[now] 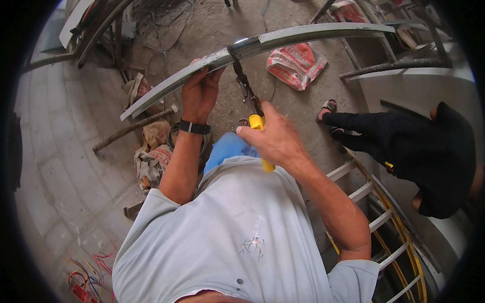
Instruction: The person uses yellow-handled tin snips to cut a long, flat metal strap into shorter segments. They repeatedly position the snips, cut through the strap, and separate the pieces while standing in a construction area.
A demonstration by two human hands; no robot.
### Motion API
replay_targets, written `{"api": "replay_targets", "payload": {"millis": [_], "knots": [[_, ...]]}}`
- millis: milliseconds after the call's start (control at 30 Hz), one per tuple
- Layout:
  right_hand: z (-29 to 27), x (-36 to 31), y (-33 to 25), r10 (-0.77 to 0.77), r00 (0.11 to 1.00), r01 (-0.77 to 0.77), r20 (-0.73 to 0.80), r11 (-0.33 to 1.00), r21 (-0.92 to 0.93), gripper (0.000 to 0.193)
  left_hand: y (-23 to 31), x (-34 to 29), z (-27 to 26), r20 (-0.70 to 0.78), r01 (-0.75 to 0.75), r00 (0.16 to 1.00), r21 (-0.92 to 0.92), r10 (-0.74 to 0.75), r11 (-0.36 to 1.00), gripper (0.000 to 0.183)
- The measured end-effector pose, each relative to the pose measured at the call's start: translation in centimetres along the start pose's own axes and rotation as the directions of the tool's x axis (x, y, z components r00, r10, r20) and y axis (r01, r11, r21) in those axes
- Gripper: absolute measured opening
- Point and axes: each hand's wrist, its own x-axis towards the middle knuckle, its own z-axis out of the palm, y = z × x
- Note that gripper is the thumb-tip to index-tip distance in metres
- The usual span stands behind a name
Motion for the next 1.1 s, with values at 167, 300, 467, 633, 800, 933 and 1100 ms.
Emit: {"api": "replay_targets", "payload": {"millis": [167,300,467,633,800,933,1100], "knots": [[0.6,-0.1,0.2,0.032,0.999,-0.032,0.003,0.999,0.016,0.08,-0.3,-0.2,-0.1,0.056,-0.021,0.998,-0.002,0.021,1.0,0.021],[0.9,-0.3,0.2,0.072,0.997,-0.072,0.001,0.997,0.038,0.081,-0.6,-0.3,-0.3,0.015,0.007,1.0,-0.043,-0.007,0.999,0.022],[1.0,-0.3,1.1,0.061,0.998,-0.06,-0.02,0.997,0.056,0.078,-0.8,-0.2,-0.1,-0.016,0.028,0.999,-0.009,-0.028,1.0,0.021],[0.3,-0.4,0.4,0.113,0.993,-0.113,0.02,0.994,0.008,0.073,-0.9,-0.5,0.4,-0.035,0.053,0.998,0.031,-0.051,0.998,0.018],[0.4,0.0,1.6,0.089,0.996,-0.089,-0.021,0.995,-0.037,0.071,-1.6,-0.3,0.2,-0.051,0.057,0.997,0.006,-0.056,0.998,0.018],[0.6,0.2,1.9,0.116,0.993,-0.117,-0.013,0.991,-0.068,0.069,-2.2,-0.5,-0.1,-0.036,0.048,0.998,-0.008,-0.048,0.999,0.018],[0.6,0.2,1.7,0.142,0.99,-0.141,0.022,0.989,-0.032,0.067,-2.3,-0.8,0.0,-0.094,0.052,0.994,0.013,-0.051,0.999,0.017]]}}
